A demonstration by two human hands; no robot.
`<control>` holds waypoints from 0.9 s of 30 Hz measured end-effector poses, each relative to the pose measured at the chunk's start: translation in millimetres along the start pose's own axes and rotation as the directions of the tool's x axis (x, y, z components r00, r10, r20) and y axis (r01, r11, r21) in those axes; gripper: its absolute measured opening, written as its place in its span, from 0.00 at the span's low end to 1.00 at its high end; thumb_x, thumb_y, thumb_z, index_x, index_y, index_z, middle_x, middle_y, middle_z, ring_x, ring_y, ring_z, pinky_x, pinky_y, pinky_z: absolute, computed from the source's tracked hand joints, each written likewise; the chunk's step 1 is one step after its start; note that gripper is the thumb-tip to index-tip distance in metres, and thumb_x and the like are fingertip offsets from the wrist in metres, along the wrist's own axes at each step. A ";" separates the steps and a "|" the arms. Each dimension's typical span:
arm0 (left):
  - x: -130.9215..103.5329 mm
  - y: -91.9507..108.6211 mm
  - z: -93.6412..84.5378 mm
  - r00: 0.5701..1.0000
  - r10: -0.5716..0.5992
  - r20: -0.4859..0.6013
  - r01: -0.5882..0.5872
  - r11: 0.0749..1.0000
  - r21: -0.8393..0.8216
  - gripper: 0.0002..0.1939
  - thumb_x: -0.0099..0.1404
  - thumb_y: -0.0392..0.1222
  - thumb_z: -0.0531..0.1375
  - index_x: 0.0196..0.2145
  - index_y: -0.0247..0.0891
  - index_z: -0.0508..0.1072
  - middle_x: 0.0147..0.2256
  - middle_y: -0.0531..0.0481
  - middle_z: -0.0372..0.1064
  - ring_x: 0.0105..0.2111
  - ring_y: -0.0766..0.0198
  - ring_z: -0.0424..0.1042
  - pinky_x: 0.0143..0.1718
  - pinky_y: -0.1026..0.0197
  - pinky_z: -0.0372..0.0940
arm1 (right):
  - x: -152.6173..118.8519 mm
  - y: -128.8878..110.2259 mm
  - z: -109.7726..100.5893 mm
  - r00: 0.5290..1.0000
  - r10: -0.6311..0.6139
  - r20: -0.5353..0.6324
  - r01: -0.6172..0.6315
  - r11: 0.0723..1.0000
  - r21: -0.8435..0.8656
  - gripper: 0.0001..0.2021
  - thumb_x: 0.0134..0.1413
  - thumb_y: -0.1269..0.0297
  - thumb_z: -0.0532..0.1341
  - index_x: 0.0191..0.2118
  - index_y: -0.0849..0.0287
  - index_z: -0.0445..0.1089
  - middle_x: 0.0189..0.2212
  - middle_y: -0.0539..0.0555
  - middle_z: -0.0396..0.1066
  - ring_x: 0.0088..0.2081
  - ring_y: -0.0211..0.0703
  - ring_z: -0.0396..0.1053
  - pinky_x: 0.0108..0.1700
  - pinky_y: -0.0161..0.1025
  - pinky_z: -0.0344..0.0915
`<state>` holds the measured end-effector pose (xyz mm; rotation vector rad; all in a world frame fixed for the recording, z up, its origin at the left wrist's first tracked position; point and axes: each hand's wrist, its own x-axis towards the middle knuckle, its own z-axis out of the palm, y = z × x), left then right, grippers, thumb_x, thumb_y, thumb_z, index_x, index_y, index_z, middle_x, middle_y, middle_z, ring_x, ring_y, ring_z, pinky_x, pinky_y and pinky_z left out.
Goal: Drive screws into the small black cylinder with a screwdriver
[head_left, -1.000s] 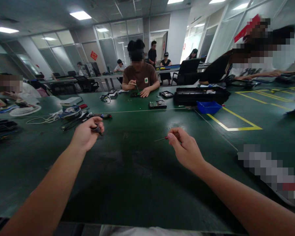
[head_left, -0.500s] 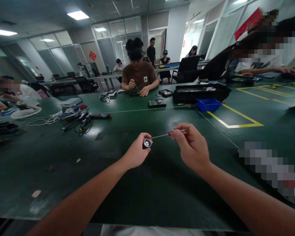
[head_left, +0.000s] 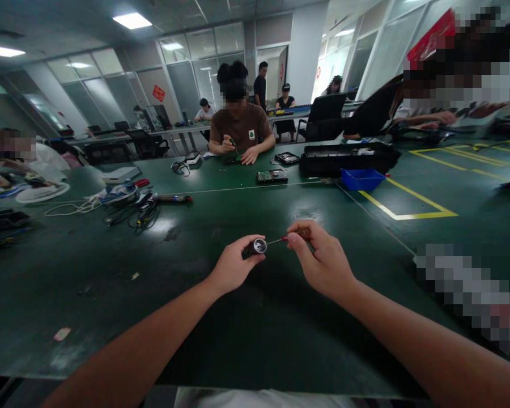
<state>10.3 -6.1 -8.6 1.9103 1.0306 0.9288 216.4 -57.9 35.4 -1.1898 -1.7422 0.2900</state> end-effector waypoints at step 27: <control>-2.5 -3.4 -4.2 0.991 0.131 0.032 -0.135 0.971 0.199 0.20 0.62 0.37 0.66 0.52 0.45 0.75 0.49 0.50 0.74 0.50 0.56 0.70 0.55 0.53 0.62 | 0.8 -9.8 -4.2 0.983 0.010 0.182 0.027 0.980 -0.198 0.15 0.67 0.65 0.50 0.55 0.59 0.65 0.32 0.54 0.74 0.31 0.44 0.71 0.33 0.40 0.64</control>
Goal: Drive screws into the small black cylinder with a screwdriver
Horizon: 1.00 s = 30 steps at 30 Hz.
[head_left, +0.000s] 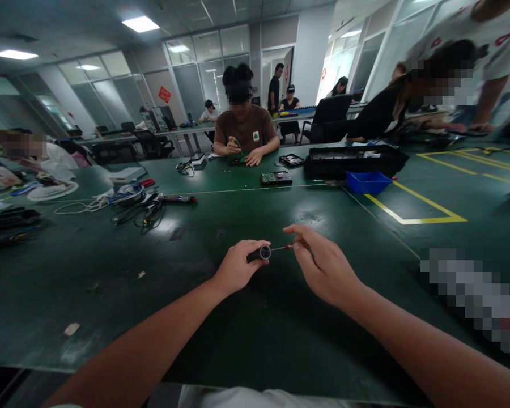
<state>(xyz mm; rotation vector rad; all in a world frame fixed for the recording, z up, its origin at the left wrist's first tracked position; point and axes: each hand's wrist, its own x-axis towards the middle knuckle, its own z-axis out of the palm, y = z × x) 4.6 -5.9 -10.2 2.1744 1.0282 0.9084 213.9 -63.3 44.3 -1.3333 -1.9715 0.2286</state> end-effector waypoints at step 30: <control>1.0 4.6 -4.1 1.000 -0.019 0.004 0.019 0.997 0.079 0.22 0.61 0.36 0.67 0.53 0.45 0.74 0.48 0.49 0.75 0.48 0.55 0.70 0.52 0.52 0.62 | 3.1 6.3 2.2 0.994 0.107 -0.012 -0.106 0.993 0.060 0.17 0.70 0.58 0.47 0.54 0.58 0.65 0.29 0.52 0.74 0.24 0.42 0.69 0.27 0.39 0.61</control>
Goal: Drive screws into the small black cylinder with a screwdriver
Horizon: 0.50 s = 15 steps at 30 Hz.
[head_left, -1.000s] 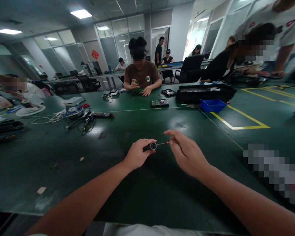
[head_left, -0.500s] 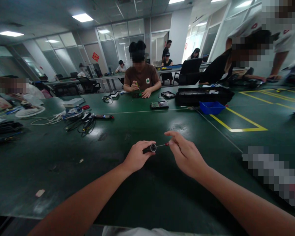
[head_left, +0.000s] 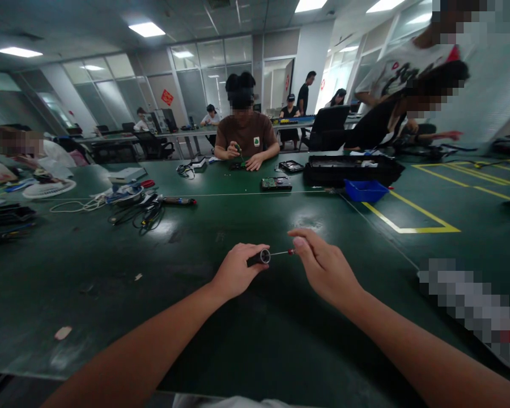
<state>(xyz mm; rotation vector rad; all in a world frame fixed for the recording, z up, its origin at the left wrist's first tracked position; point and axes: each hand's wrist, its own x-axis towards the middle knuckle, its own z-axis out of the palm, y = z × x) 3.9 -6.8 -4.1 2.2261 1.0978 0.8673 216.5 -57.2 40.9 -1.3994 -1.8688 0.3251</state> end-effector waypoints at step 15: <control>-0.3 -4.0 -0.4 1.000 0.005 0.024 -0.006 0.999 0.043 0.21 0.62 0.38 0.66 0.54 0.46 0.74 0.48 0.49 0.75 0.48 0.53 0.70 0.51 0.51 0.61 | 1.5 3.3 5.8 1.000 0.017 0.000 -0.017 0.998 0.053 0.15 0.69 0.58 0.49 0.54 0.57 0.63 0.30 0.52 0.75 0.25 0.43 0.70 0.28 0.40 0.62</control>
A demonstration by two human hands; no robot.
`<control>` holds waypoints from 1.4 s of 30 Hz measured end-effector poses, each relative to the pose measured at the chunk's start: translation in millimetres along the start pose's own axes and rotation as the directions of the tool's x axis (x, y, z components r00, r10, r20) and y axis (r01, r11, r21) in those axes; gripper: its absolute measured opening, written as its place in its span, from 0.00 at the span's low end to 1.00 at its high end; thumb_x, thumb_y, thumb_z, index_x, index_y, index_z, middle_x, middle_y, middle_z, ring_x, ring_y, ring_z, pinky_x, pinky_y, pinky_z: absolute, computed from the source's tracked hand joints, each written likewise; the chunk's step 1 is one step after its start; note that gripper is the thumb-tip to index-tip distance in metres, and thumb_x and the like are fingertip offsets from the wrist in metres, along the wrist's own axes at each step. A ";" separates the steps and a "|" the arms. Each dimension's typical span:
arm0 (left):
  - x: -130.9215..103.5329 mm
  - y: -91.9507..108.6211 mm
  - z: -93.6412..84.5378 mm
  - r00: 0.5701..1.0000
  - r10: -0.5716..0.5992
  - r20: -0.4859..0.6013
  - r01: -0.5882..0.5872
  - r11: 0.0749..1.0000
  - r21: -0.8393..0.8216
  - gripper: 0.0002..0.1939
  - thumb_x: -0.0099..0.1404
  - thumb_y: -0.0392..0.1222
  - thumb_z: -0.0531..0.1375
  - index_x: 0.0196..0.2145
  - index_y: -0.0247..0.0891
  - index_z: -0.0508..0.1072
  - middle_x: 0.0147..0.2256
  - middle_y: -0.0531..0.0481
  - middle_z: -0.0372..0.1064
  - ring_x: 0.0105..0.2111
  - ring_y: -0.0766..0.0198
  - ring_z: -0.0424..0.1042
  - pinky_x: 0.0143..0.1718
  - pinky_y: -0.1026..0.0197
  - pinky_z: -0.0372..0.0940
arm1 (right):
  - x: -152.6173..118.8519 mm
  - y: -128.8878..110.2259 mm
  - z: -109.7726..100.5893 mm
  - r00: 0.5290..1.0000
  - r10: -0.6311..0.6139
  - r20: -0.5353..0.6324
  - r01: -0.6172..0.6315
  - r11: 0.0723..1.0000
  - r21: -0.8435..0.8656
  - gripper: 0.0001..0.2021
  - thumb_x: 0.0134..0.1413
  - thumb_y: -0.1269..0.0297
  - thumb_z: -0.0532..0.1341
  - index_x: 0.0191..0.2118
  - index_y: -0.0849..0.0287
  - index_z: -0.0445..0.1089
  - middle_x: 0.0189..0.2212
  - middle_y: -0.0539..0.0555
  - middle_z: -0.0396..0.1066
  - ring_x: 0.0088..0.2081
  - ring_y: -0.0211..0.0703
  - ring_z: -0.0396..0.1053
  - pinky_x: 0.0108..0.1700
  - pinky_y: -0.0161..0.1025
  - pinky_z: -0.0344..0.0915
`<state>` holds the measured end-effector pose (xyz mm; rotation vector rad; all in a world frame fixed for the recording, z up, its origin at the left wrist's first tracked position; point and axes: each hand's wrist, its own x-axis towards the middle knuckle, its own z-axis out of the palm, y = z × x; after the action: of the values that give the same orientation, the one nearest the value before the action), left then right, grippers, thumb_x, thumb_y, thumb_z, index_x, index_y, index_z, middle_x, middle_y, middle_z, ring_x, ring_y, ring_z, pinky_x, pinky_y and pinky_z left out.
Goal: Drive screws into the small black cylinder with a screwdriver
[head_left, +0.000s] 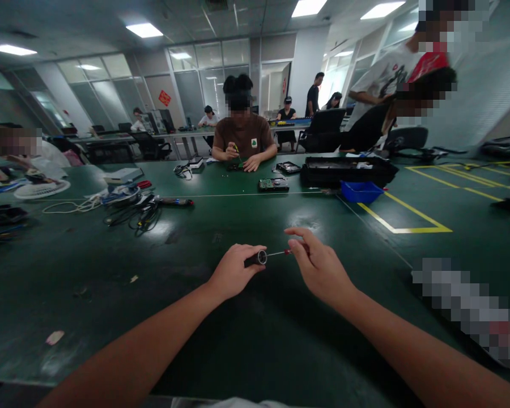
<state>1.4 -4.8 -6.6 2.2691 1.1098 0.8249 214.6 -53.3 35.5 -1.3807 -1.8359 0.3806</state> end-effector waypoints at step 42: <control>0.8 3.5 -0.3 0.999 -0.035 0.026 0.034 0.998 0.057 0.20 0.63 0.39 0.65 0.53 0.47 0.73 0.48 0.51 0.74 0.48 0.54 0.70 0.55 0.48 0.58 | 3.5 4.7 -0.2 0.999 0.027 0.029 -0.027 0.999 0.024 0.13 0.69 0.58 0.49 0.45 0.56 0.66 0.30 0.52 0.73 0.27 0.42 0.68 0.30 0.39 0.60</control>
<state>3.5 -6.1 -3.9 2.2935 1.1701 0.7563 217.6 -48.5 34.1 -1.3909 -1.8316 0.4382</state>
